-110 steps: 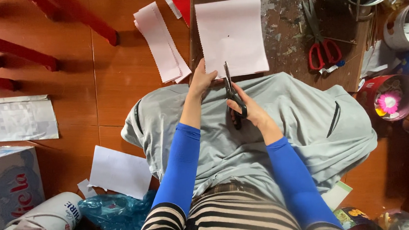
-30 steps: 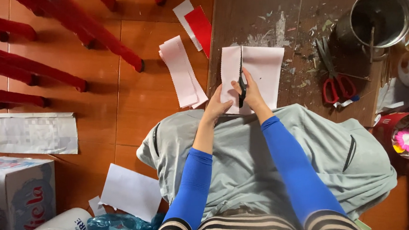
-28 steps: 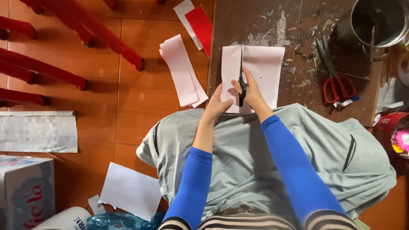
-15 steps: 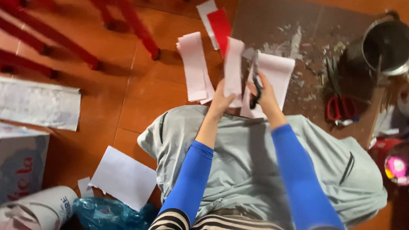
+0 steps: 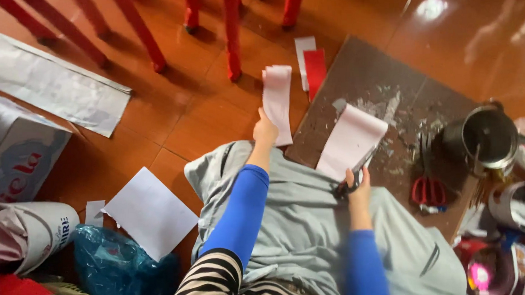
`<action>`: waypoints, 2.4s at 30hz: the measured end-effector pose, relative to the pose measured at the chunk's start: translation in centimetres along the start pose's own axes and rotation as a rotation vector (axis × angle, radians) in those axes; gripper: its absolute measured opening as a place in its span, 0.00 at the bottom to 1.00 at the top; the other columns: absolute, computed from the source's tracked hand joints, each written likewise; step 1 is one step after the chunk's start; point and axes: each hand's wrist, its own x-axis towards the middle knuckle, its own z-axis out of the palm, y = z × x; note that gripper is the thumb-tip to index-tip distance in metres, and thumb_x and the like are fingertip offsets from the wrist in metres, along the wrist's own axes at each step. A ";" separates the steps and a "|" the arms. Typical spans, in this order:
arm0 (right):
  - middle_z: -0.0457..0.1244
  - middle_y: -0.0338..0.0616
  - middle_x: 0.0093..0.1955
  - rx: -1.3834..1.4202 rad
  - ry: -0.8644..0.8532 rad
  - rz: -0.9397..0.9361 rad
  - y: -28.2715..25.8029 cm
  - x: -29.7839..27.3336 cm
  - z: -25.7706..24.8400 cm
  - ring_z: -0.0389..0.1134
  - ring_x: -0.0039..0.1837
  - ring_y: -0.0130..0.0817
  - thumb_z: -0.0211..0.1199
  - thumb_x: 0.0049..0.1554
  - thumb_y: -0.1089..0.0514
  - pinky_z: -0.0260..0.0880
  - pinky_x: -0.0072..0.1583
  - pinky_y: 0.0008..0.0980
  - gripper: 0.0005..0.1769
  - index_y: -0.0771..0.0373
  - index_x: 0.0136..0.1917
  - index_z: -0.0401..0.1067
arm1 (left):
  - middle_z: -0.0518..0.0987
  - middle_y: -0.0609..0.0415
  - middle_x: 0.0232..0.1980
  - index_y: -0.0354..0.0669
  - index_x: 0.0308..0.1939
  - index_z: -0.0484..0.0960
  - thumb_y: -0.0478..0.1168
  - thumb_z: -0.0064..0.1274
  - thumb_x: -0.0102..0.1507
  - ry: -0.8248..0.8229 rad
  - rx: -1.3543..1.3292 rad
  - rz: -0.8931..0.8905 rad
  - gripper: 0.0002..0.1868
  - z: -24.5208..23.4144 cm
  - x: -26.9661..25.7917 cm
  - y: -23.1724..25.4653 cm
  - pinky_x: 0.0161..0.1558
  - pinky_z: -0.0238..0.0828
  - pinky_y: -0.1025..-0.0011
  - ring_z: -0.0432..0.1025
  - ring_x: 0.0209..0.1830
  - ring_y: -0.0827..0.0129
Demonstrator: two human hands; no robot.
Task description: Cutting strips of paper from a large sheet using scissors.
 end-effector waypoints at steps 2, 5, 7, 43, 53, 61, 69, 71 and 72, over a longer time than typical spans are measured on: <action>0.65 0.40 0.38 -0.004 -0.008 -0.009 1.3 0.8 -0.1 0.66 0.38 0.27 0.69 0.58 0.48 0.67 0.41 0.28 0.36 0.68 0.72 0.61 | 0.80 0.34 0.52 0.45 0.80 0.47 0.37 0.49 0.62 0.068 0.036 0.034 0.44 -0.1 -0.4 0.2 0.53 0.72 0.49 0.76 0.52 0.41; 0.65 0.41 0.37 0.005 -0.029 0.017 0.5 0.7 0.1 0.66 0.37 0.28 0.69 0.58 0.47 0.66 0.40 0.28 0.30 0.68 0.65 0.66 | 0.79 0.39 0.56 0.45 0.77 0.53 0.39 0.52 0.61 0.343 0.294 0.154 0.41 -0.5 -2.2 1.2 0.53 0.70 0.48 0.74 0.55 0.45; 0.65 0.41 0.36 0.028 -0.049 0.037 -0.3 0.2 0.1 0.66 0.36 0.28 0.69 0.59 0.47 0.66 0.39 0.29 0.27 0.67 0.62 0.68 | 0.77 0.42 0.59 0.49 0.72 0.60 0.41 0.55 0.58 0.564 0.514 0.242 0.38 -0.4 -4.1 2.4 0.53 0.68 0.48 0.71 0.58 0.49; 0.61 0.41 0.47 0.373 -0.141 0.404 -4.4 -2.0 1.9 0.63 0.49 0.30 0.53 0.60 0.57 0.68 0.52 0.31 0.16 0.63 0.61 0.60 | 0.83 0.45 0.43 0.40 0.50 0.76 0.36 0.55 0.57 -0.303 -0.722 0.084 0.17 4.8 -13.5 6.0 0.34 0.79 0.62 0.80 0.31 0.58; 0.65 0.39 0.44 0.267 -0.233 0.266 -6.8 -3.8 -0.6 0.64 0.43 0.28 0.67 0.63 0.52 0.65 0.44 0.29 0.18 0.63 0.61 0.71 | 0.83 0.46 0.43 0.36 0.58 0.76 0.32 0.60 0.53 -0.264 -0.646 0.162 0.27 4.6 -13.1 5.5 0.33 0.78 0.66 0.80 0.26 0.61; 0.60 0.34 0.42 0.393 -0.368 0.414 -3.3 -8.7 -5.9 0.65 0.41 0.29 0.63 0.61 0.48 0.68 0.40 0.32 0.41 0.46 0.83 0.53 | 0.83 0.42 0.40 0.35 0.58 0.76 0.26 0.58 0.52 -0.449 -0.937 0.048 0.28 10.4 -10.1 3.7 0.24 0.74 0.66 0.76 0.22 0.62; 0.65 0.40 0.45 -0.019 -0.686 0.139 -6.9 -9.7 -3.8 0.65 0.48 0.29 0.61 0.62 0.52 0.66 0.52 0.29 0.48 0.56 0.86 0.38 | 0.82 0.47 0.49 0.34 0.59 0.74 0.26 0.63 0.54 -0.517 -1.120 -0.024 0.29 11.9 -8.9 2.8 0.34 0.82 0.64 0.78 0.39 0.63; 0.65 0.39 0.45 -0.032 -0.643 0.150 -7.8 -9.5 -3.3 0.65 0.47 0.29 0.62 0.62 0.52 0.66 0.52 0.29 0.49 0.57 0.86 0.38 | 0.82 0.47 0.49 0.34 0.60 0.74 0.25 0.63 0.55 -0.538 -1.038 -0.004 0.29 10.7 -9.9 2.9 0.35 0.81 0.66 0.78 0.40 0.63; 0.65 0.39 0.44 -0.063 -0.648 0.138 -8.2 -9.1 -3.1 0.64 0.46 0.29 0.63 0.61 0.52 0.66 0.51 0.29 0.49 0.59 0.86 0.38 | 0.82 0.46 0.49 0.35 0.61 0.75 0.25 0.63 0.56 -0.510 -0.989 0.025 0.29 10.1 -10.2 3.1 0.36 0.81 0.67 0.78 0.40 0.63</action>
